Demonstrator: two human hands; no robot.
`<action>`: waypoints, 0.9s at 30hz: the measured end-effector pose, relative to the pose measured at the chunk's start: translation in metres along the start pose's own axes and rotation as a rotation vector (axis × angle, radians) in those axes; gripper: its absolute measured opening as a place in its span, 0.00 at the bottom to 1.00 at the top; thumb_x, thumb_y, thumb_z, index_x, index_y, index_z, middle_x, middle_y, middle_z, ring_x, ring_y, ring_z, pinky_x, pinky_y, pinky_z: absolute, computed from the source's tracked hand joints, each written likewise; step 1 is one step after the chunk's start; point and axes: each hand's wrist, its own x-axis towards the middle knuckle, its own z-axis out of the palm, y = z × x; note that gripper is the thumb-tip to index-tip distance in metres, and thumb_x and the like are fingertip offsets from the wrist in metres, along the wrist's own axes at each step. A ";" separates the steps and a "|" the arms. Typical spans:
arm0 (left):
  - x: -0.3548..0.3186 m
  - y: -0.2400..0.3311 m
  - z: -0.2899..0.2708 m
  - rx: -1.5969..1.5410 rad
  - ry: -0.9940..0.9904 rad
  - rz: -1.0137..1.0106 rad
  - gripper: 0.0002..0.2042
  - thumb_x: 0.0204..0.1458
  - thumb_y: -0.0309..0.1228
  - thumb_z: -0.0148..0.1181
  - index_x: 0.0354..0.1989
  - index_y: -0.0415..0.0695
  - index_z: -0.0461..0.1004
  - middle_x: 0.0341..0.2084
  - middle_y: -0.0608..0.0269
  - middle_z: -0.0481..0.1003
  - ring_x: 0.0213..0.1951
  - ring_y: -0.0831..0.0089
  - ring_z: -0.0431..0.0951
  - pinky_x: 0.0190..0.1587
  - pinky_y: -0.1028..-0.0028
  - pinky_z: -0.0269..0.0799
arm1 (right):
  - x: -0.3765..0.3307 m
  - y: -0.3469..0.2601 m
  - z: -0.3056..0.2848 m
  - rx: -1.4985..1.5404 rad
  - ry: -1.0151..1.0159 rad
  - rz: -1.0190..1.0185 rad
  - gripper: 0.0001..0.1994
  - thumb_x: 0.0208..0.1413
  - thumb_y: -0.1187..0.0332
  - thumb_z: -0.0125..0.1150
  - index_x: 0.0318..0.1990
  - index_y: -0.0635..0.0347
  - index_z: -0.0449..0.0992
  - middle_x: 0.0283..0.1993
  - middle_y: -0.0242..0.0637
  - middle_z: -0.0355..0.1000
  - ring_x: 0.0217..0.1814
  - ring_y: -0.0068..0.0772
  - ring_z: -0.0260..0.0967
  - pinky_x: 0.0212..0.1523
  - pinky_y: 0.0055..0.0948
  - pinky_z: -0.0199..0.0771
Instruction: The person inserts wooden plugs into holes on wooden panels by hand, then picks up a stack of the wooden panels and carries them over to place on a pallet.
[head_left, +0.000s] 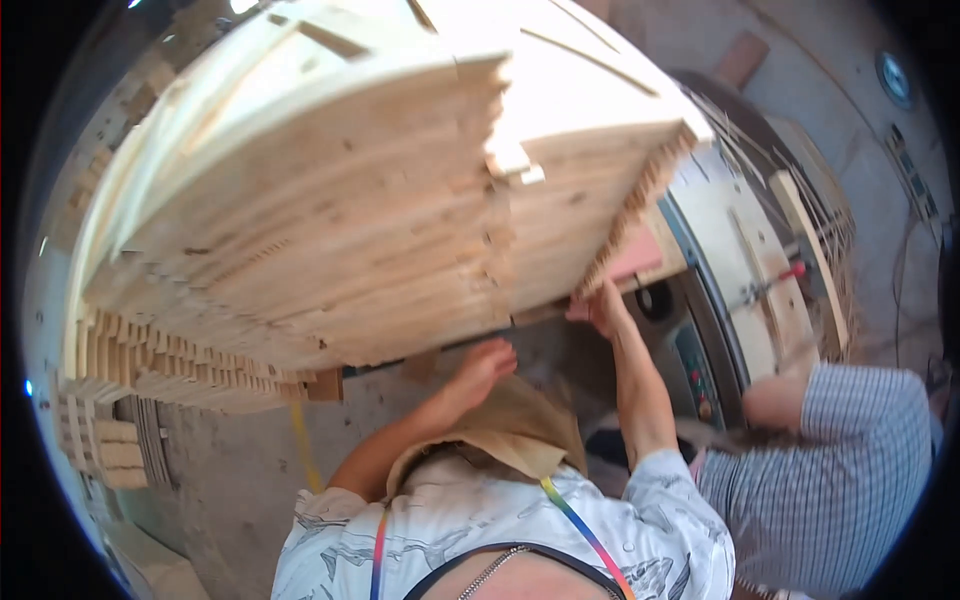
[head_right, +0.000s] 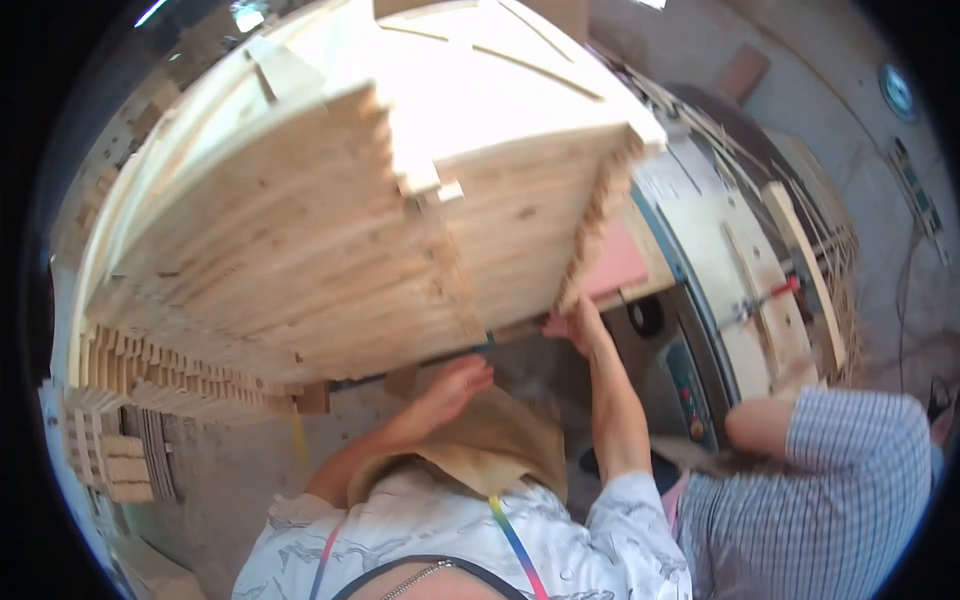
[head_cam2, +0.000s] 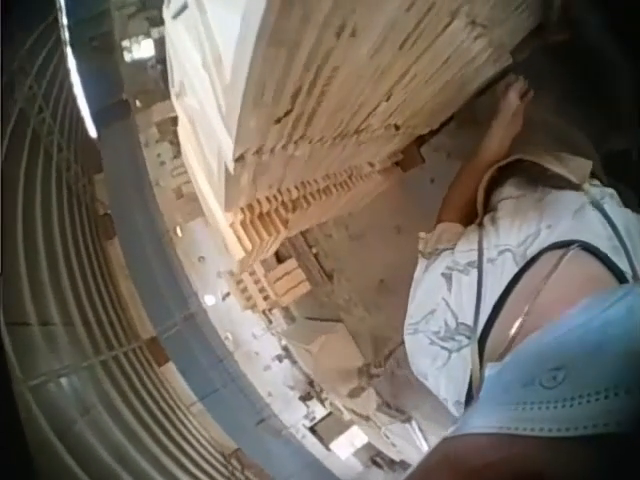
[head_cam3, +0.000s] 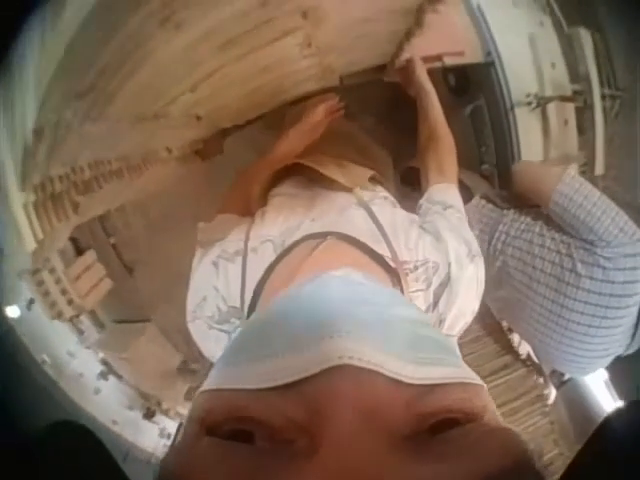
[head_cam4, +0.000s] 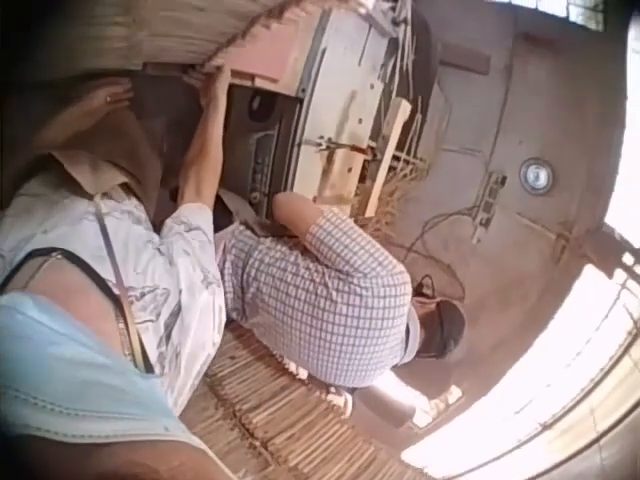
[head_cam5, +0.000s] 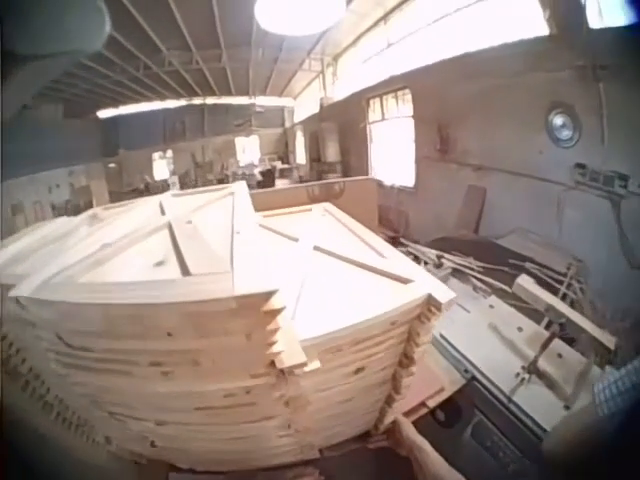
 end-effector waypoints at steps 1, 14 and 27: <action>0.005 -0.006 0.001 -0.021 0.011 0.003 0.19 0.64 0.27 0.61 0.62 0.40 0.69 0.52 0.55 0.77 0.54 0.62 0.79 0.57 0.60 0.79 | 0.005 0.006 -0.012 0.010 -0.017 -0.028 0.20 0.68 0.50 0.43 0.48 0.55 0.76 0.34 0.35 0.77 0.34 0.35 0.79 0.35 0.45 0.86; 0.061 -0.064 -0.009 0.242 0.168 0.030 0.23 0.70 0.49 0.50 0.60 0.43 0.72 0.52 0.57 0.78 0.52 0.65 0.79 0.53 0.62 0.78 | 0.017 -0.012 -0.043 -0.250 -0.096 -0.063 0.12 0.53 0.59 0.60 0.40 0.54 0.76 0.28 0.31 0.69 0.23 0.32 0.68 0.22 0.36 0.78; -0.026 0.026 0.062 0.181 -0.153 0.171 0.18 0.70 0.43 0.52 0.59 0.46 0.73 0.48 0.61 0.78 0.48 0.74 0.78 0.50 0.71 0.75 | -0.053 0.004 -0.078 -0.102 0.067 -0.249 0.31 0.67 0.41 0.55 0.62 0.59 0.70 0.47 0.36 0.76 0.42 0.32 0.77 0.38 0.34 0.83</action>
